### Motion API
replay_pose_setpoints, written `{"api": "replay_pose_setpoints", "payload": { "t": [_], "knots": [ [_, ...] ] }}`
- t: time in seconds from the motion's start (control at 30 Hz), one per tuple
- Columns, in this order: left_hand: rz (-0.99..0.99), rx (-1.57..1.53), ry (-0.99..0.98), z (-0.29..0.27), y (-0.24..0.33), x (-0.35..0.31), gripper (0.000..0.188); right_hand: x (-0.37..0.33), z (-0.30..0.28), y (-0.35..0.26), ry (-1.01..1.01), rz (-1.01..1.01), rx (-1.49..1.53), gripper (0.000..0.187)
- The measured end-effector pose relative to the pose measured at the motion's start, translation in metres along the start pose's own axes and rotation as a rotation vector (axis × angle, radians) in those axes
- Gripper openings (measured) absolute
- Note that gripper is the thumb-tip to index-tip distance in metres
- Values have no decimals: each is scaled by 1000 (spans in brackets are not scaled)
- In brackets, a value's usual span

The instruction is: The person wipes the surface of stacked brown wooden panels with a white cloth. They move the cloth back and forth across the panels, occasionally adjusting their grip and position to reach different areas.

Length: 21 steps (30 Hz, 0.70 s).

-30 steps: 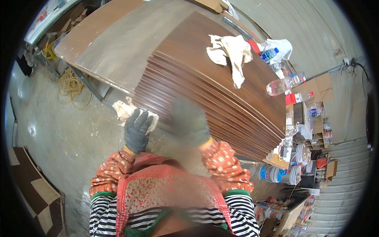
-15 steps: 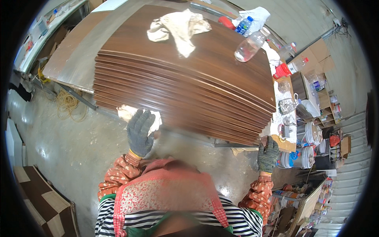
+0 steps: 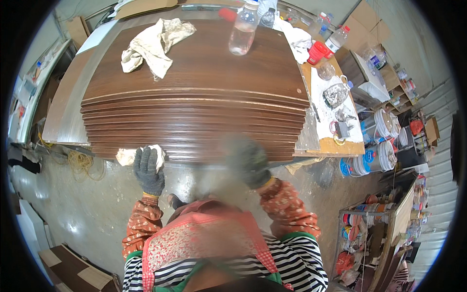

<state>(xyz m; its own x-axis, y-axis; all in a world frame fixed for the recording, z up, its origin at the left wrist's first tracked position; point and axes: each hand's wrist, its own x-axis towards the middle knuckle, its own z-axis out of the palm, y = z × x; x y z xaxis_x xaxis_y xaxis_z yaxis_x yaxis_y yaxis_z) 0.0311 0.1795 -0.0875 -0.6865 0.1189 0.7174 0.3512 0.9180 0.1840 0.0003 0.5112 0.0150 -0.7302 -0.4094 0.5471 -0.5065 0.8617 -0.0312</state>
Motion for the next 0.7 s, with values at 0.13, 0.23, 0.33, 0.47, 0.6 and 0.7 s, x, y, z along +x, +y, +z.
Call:
{"api": "replay_pose_setpoints", "payload": {
  "t": [0.13,0.23,0.33,0.47,0.6,0.7],
  "knots": [
    [-10,-1,9,4,-1,-6,59,-64,-46,94,-95,139,-141,40],
    [-31,5,2,5,-1,-7,61,-97,-89,142,-161,733,-229,33],
    [-19,19,18,5,0,-7,63,-97,-108,144,-61,910,-281,42],
    [-9,8,40,4,3,-5,64,-72,-87,102,39,441,-153,42],
    [-5,47,18,1,4,-3,61,-69,-70,104,-129,449,-141,37],
    [-11,24,-7,-2,1,-4,57,-90,-83,138,-58,628,-179,37]
  ]
}}
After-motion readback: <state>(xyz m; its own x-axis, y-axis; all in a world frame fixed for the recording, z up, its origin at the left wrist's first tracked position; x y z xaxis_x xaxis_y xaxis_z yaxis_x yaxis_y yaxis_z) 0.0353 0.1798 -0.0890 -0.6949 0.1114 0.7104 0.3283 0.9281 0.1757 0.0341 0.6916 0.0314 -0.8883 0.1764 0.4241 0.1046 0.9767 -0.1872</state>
